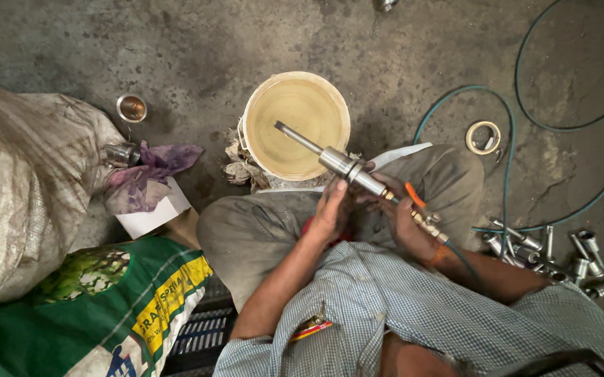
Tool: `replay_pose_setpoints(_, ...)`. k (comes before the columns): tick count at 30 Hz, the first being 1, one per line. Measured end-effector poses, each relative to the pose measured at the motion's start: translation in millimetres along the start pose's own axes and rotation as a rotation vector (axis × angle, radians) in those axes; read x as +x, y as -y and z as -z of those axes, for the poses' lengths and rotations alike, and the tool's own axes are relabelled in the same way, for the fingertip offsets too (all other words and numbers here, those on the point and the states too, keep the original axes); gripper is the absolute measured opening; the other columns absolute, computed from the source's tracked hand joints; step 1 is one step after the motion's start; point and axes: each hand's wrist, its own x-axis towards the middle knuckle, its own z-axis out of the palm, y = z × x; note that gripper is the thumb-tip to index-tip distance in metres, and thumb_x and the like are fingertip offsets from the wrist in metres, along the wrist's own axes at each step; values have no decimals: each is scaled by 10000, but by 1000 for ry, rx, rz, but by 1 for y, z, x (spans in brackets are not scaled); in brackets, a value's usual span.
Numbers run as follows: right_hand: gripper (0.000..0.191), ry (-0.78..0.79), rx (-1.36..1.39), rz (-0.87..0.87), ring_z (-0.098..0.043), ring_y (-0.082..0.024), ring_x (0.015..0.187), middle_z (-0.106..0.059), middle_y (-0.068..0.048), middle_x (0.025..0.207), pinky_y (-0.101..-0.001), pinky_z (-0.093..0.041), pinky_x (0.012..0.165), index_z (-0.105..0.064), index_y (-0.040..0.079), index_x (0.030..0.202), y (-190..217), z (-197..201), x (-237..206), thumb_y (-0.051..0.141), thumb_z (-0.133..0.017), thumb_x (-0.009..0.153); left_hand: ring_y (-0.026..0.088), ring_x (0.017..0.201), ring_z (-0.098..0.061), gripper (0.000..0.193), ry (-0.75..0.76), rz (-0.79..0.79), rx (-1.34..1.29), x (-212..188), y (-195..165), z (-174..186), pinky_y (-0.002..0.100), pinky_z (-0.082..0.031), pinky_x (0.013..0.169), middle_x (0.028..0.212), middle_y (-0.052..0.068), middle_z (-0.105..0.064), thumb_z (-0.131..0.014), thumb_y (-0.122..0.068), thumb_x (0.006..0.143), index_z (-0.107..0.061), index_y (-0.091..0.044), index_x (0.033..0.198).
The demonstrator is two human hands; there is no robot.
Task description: The person repeatedly picks up cylindrical metal parts, inserts them into a cleaning tool, and sprays them over a bucket. After each spray, the person removes the part and places it into a nearby crate. The process is repeated for multiple parts.
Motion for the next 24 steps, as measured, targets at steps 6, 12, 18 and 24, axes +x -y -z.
replay_pose_setpoints(6,920,-144,200,-140,-588,-269,1219,-598,-162,1365,-406,-446,1035,-330,69,1547,5,-8,4,774,-337,956,292,1344,-547,665,-12,7,-13,3,-1,6,439,-459,1117,1510,169,-519,-582,-415,1047,-412,8,1531)
replay_pose_setpoints(12,940,-215,284,-215,-596,-265,1183,-602,-154,1358,-400,-462,970,-341,83,1544,13,-12,7,782,-355,916,309,1312,-552,765,32,20,-10,9,16,30,439,-447,1111,1447,199,-553,-674,-459,1016,-425,49,1530)
replay_pose_setpoints(18,943,-258,312,-280,-584,-261,1172,-589,-145,1386,-392,-457,954,-354,89,1538,18,-15,17,780,-366,897,313,1378,-526,911,90,82,286,21,40,97,432,-410,1170,1451,192,-555,-757,-549,885,-427,58,1479)
replay_pose_setpoints(24,972,-305,345,-386,-577,-242,1174,-553,-134,1429,-377,-462,981,-379,79,1529,24,-14,26,803,-330,882,277,1130,-665,600,-182,73,815,47,65,135,381,-539,963,1252,172,-677,-748,-343,909,-570,16,1356)
